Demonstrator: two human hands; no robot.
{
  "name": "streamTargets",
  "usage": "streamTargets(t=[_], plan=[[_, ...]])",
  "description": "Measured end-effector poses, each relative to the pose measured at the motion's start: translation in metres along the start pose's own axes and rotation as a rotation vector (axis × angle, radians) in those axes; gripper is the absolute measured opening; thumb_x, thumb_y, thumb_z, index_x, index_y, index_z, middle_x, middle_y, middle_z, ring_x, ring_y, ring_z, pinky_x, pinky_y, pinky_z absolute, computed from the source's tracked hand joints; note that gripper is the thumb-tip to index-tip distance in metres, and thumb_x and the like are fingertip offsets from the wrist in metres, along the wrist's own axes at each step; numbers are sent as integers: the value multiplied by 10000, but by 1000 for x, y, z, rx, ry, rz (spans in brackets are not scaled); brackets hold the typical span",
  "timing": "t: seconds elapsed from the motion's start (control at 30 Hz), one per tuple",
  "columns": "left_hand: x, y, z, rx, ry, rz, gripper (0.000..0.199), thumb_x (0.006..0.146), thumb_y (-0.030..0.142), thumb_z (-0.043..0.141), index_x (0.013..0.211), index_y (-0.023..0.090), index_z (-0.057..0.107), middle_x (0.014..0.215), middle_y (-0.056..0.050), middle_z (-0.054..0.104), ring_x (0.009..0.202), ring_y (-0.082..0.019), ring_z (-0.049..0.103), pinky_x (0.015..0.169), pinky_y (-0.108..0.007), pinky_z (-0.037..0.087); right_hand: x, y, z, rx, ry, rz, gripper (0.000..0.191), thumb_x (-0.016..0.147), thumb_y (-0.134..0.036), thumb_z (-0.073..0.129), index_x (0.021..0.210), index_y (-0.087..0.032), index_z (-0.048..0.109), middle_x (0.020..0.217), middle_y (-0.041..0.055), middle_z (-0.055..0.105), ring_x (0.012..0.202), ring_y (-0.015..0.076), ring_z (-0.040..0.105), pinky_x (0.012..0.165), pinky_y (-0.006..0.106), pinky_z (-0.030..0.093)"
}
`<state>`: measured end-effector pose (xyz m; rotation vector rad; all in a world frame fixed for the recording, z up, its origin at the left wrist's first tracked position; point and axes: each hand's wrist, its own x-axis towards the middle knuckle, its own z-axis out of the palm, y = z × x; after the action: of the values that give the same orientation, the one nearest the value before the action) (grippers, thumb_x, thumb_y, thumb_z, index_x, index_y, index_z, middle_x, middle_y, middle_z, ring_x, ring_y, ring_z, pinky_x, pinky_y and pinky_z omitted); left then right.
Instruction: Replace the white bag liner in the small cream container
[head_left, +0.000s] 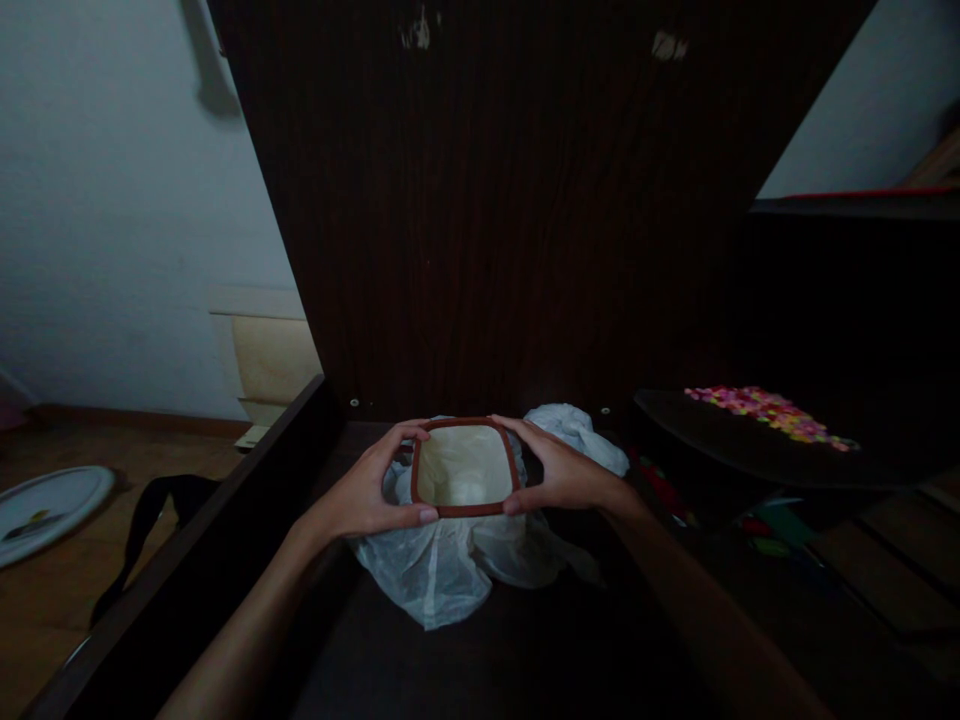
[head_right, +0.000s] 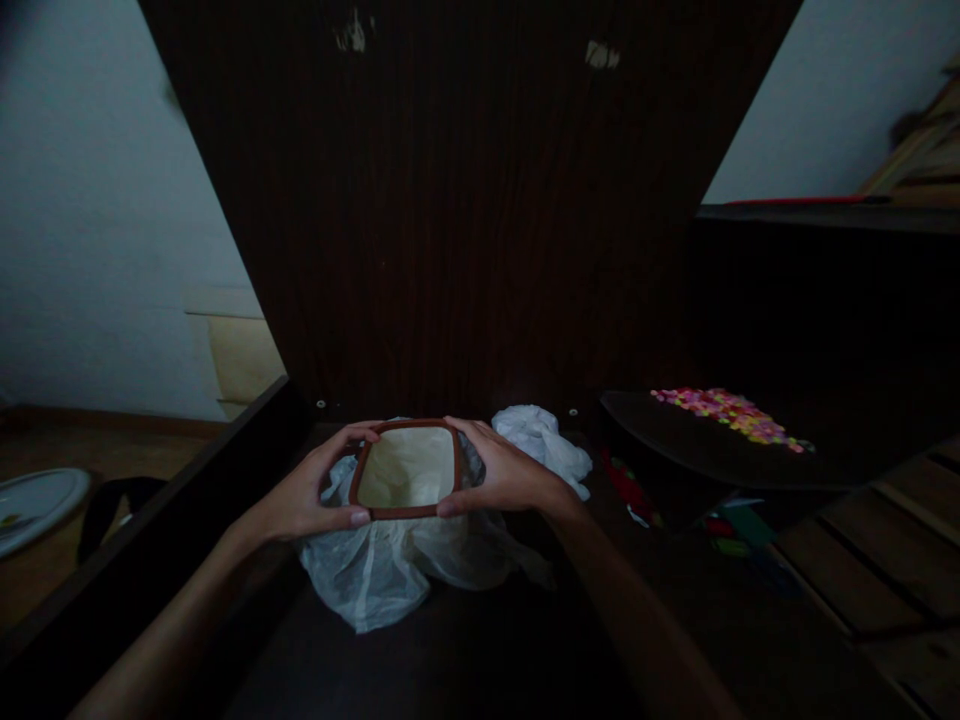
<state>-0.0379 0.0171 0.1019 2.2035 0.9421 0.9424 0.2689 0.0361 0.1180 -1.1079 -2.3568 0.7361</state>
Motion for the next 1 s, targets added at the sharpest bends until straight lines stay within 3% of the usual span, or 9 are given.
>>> streamTargets(t=[0.27, 0.57, 0.73, 1.0], plan=[[-1, -6, 8, -140, 30, 8, 727, 680, 461, 865, 1262, 228, 498, 1544, -179, 444, 1405, -381, 465, 1141, -537, 400, 2, 5, 2, -15, 17, -30, 1215, 579, -715, 844, 1563, -197, 353, 1546, 195, 442, 1406, 377, 445, 1181, 553, 333], [-3, -10, 14, -265, 33, -18, 811, 662, 603, 858, 1283, 224, 501, 1605, -210, 353, 1463, -400, 390, 1184, -600, 319, 1, 13, 8, 78, 60, -40, 1260, 509, -779, 830, 1546, -217, 390, 1536, 199, 464, 1410, 396, 450, 1189, 565, 311], [-2, -11, 17, -278, 56, -26, 953, 524, 628, 925, 1281, 228, 507, 1588, -213, 375, 1465, -405, 382, 1199, -594, 293, 0, 15, 14, 166, 94, -36, 1285, 482, -804, 817, 1547, -224, 390, 1554, 192, 447, 1438, 397, 412, 1209, 568, 273], [-2, -12, 19, -247, 89, -19, 910, 535, 589, 936, 1255, 238, 503, 1557, -195, 412, 1432, -388, 430, 1190, -585, 320, -1, 17, 20, 225, 93, -86, 1334, 513, -881, 718, 1591, -209, 312, 1602, 204, 375, 1469, 389, 369, 1223, 559, 251]])
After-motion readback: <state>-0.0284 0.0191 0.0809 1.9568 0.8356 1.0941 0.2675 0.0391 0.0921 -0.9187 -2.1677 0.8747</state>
